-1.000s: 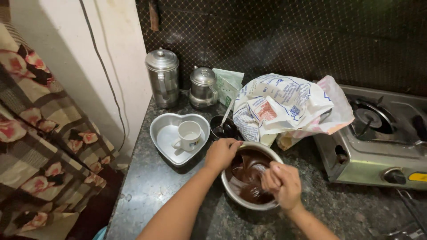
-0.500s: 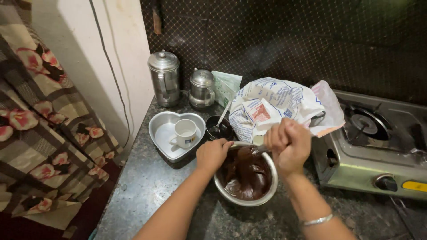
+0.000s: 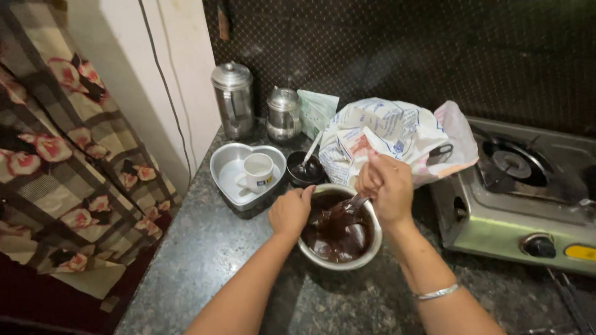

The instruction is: The person pours dark liquid from a small bowl into a larger bowl and whisks the mixture. They then pour white liquid from a cup into the bowl and continue whisking the batter.

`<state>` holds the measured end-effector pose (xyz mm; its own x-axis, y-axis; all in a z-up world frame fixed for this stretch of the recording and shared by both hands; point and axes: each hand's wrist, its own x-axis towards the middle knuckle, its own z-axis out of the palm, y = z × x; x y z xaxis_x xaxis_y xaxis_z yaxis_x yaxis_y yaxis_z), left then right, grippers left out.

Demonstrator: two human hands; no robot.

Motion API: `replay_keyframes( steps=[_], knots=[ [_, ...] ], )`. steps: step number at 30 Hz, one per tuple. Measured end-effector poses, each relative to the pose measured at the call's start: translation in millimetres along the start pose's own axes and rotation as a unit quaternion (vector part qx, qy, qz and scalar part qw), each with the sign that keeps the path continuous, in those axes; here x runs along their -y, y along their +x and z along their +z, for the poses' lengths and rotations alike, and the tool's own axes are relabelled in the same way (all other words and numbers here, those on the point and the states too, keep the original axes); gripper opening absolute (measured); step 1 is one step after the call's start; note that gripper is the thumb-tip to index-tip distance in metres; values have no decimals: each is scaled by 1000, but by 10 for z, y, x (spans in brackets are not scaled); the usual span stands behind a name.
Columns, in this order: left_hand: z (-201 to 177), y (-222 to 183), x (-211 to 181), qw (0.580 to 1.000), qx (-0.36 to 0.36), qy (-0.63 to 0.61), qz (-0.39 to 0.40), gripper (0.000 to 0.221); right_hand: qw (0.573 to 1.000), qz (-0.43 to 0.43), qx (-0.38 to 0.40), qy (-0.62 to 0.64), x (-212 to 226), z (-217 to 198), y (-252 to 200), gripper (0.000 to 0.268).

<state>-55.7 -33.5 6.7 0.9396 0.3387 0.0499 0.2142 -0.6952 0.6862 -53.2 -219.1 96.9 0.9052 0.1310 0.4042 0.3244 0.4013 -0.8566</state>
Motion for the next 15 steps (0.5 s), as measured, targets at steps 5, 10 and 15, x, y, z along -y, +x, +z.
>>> replay_keyframes(
  steps=[5,10,15],
  knots=[
    [19,7,7,1000,-8,3,10,49,989,27,9,-144,-273,-10,-9,44],
    [3,15,-13,1000,-7,9,4,49,907,92,96,-400,-460,-118,-61,38],
    [-13,-21,-19,1000,-3,20,2,49,748,86,72,-654,-167,-213,49,36]
  ],
)
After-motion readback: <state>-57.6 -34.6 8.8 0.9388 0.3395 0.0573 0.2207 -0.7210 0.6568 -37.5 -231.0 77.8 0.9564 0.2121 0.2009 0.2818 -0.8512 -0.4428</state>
